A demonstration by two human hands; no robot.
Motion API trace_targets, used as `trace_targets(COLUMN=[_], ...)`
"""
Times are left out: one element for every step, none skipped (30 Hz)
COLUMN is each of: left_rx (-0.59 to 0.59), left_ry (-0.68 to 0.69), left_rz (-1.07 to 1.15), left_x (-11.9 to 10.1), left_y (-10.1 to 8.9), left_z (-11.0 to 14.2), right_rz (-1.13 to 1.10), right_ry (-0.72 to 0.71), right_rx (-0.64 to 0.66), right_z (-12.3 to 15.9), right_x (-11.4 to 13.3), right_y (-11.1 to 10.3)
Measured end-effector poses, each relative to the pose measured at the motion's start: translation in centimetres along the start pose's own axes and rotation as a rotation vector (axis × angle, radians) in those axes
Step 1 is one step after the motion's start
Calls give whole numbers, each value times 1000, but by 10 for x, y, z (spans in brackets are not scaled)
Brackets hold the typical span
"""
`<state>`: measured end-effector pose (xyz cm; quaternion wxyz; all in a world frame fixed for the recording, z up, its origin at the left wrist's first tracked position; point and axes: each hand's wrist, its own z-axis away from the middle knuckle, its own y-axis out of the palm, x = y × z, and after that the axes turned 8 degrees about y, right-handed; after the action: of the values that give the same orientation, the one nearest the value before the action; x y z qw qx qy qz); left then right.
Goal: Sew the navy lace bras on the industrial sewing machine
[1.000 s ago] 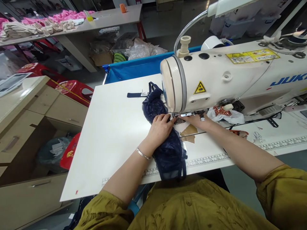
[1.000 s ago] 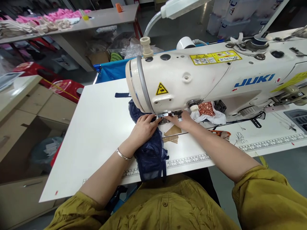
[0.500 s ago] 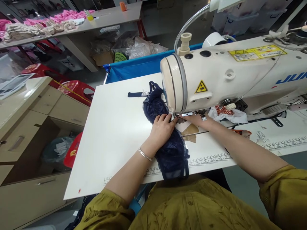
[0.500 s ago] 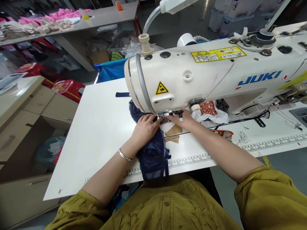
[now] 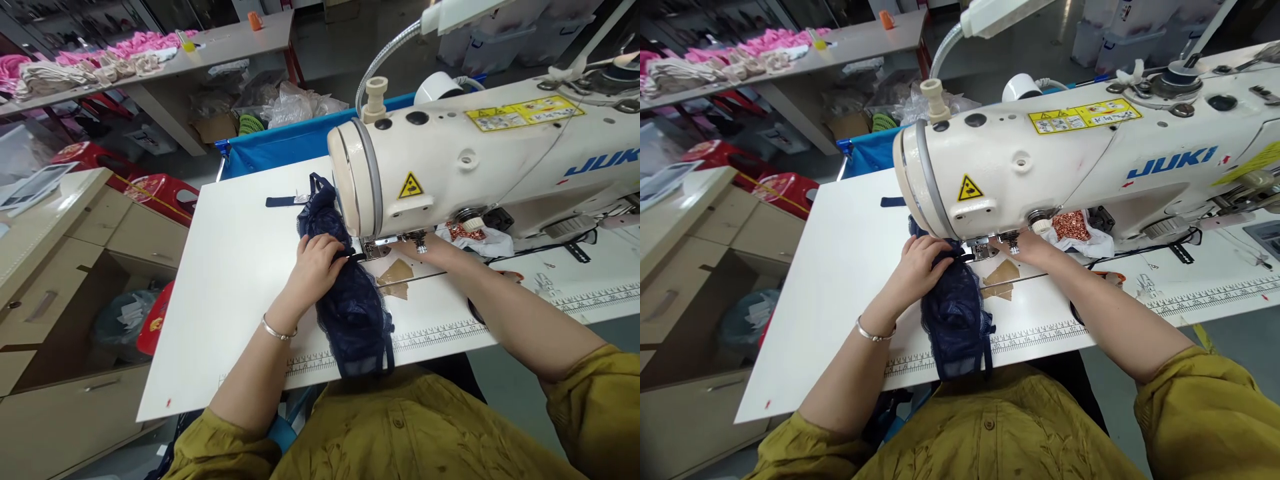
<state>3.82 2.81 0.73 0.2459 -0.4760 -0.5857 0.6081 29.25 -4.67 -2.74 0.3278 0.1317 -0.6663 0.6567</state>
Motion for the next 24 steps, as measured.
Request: trace_targets(left_rx=[70,144,205,250,275,285,288,287,282,274,261,247,229,213,200,189,183,180,178,177,174,170,166,163], left_ry=[1,14,33,51,60,60,62,72,88,105,119,127,127,124,122,123,127,134,142,148,151,152,153,153], left_rz=[-8,-12,-13,-20,-34,-53,-69,-80,-89,-99,-111,-126,-140,-150,-154,-154,-151,-147,-142,-139,-136,-134,-133,-132], left_x=[3,5,6,6,6,6,5,5,6,6,7,8,8,9,9,9,8,8,7,7,7,6,6,6], left_y=[-3,-4,-4,-3,-1,1,4,7,10,12,14,16,17,18,19,20,20,21,21,21,21,22,22,22], left_z=[2,4,6,6,6,6,5,4,4,3,2,1,0,-1,-2,-4,-4,-5,-6,-7,-7,-8,-8,-8], right_rz=[3,11,27,50,81,117,154,191,225,253,274,289,303,314,324,333,336,332,329,332,345,363,381,380], right_ry=[-20,-53,-96,-147,-199,-243,-270,-277,-271,-253,-235,-217,-200,-185,-168,-153,-141,-131,-128,-125,-124,-123,-122,-120], right_rx=[55,129,204,256,275,259,210,147,91,54,42,42,48,58,64,67,66,58,50,41,38,39,43,44], right_z=[4,7,11,13,16,19,21,22,23,24,24,24,23,22,20,19,17,16,14,14,13,13,13,13], right_x=[3,5,8,10,13,14,16,16,17,17,17,16,15,14,13,12,11,10,10,10,10,11,13,15], right_y=[-5,-7,-8,-6,-3,1,5,8,11,13,13,12,11,10,10,10,10,11,13,13,14,14,13,12])
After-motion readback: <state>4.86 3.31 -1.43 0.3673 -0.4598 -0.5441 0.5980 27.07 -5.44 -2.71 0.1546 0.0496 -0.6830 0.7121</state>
